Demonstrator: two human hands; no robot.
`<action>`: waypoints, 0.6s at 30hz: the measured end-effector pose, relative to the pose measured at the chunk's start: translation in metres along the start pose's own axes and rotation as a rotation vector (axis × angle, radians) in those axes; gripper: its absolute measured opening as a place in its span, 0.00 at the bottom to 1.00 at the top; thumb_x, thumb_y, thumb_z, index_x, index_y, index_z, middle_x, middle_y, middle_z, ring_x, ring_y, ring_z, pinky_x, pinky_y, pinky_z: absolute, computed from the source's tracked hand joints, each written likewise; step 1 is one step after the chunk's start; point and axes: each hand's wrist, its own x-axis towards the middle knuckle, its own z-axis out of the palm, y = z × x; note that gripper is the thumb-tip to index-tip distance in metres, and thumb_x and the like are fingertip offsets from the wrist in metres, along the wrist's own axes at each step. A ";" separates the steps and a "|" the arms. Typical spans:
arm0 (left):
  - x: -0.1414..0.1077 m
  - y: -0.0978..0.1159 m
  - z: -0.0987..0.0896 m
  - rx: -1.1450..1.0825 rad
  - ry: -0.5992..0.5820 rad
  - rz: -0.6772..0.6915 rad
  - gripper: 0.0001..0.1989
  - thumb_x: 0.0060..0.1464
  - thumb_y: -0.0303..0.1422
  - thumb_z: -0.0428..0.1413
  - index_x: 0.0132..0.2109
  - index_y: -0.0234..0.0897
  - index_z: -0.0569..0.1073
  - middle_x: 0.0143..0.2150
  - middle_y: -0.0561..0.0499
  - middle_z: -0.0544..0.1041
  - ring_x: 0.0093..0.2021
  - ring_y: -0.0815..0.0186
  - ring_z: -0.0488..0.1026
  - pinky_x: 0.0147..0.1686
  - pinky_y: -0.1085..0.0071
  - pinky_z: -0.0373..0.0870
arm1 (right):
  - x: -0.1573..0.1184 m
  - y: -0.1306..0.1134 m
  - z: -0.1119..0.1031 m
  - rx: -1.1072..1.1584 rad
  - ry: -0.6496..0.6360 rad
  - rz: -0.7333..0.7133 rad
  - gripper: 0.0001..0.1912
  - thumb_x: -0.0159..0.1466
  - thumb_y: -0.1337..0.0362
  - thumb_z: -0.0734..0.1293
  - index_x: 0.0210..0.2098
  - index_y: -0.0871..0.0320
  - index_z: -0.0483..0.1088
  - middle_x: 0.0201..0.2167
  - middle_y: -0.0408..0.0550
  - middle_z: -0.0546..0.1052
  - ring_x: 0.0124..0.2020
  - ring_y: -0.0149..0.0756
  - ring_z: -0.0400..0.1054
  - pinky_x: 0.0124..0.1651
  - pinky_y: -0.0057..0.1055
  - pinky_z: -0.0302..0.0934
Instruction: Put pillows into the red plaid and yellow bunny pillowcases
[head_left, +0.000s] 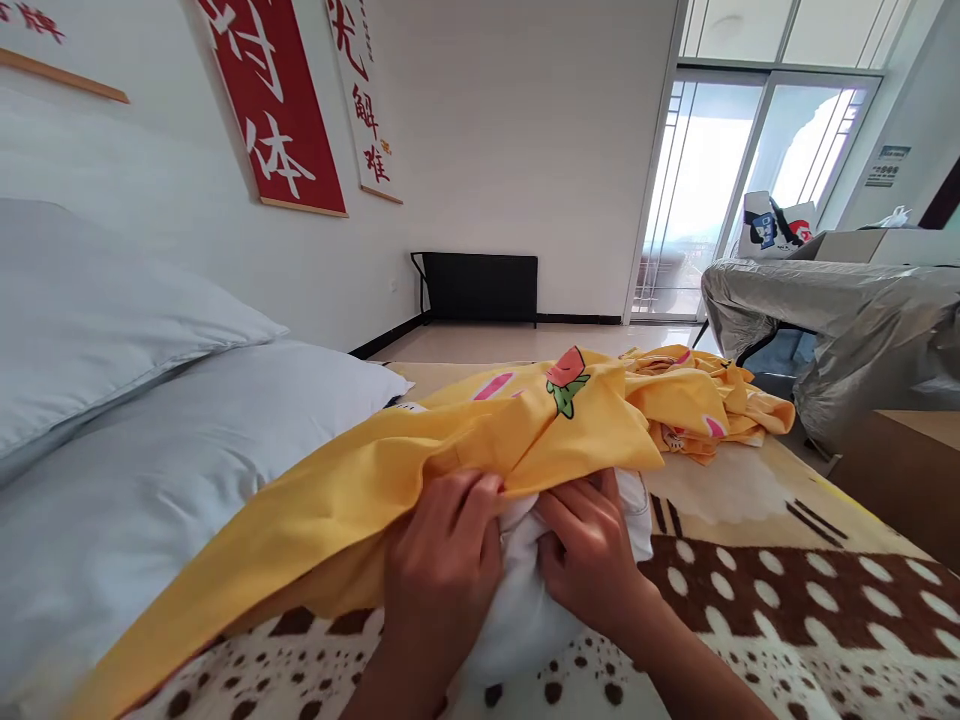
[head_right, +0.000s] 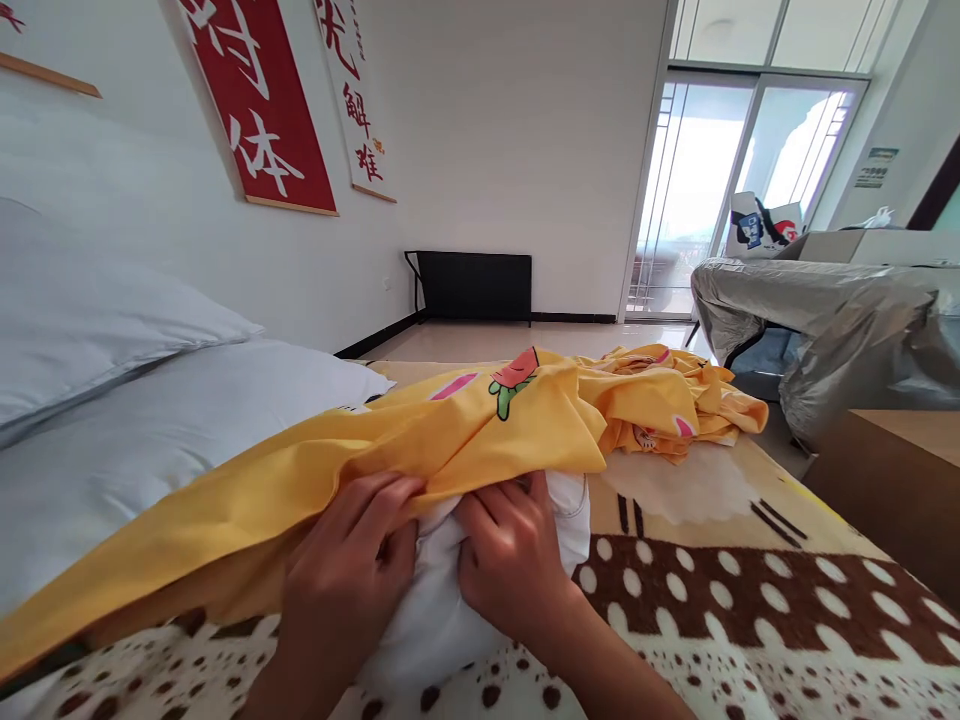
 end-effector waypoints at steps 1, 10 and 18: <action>0.001 -0.007 0.004 0.020 -0.031 -0.019 0.11 0.54 0.18 0.50 0.40 0.33 0.71 0.35 0.47 0.75 0.36 0.63 0.72 0.39 0.69 0.68 | 0.000 -0.002 0.001 0.016 -0.014 -0.004 0.12 0.53 0.76 0.57 0.30 0.58 0.69 0.28 0.46 0.74 0.33 0.37 0.68 0.46 0.37 0.56; 0.005 -0.057 0.002 0.006 -0.023 -0.299 0.11 0.50 0.19 0.47 0.33 0.37 0.70 0.30 0.51 0.76 0.32 0.64 0.74 0.34 0.70 0.69 | 0.004 -0.034 -0.041 -0.021 0.162 -0.066 0.15 0.58 0.76 0.61 0.43 0.59 0.69 0.43 0.53 0.76 0.46 0.43 0.69 0.47 0.42 0.61; 0.003 -0.097 -0.025 -0.009 -0.202 -0.671 0.09 0.49 0.26 0.48 0.36 0.39 0.71 0.30 0.53 0.76 0.23 0.67 0.69 0.24 0.71 0.64 | -0.003 -0.025 -0.013 -0.140 -0.259 -0.008 0.48 0.57 0.40 0.65 0.64 0.67 0.50 0.62 0.68 0.60 0.62 0.57 0.55 0.54 0.50 0.60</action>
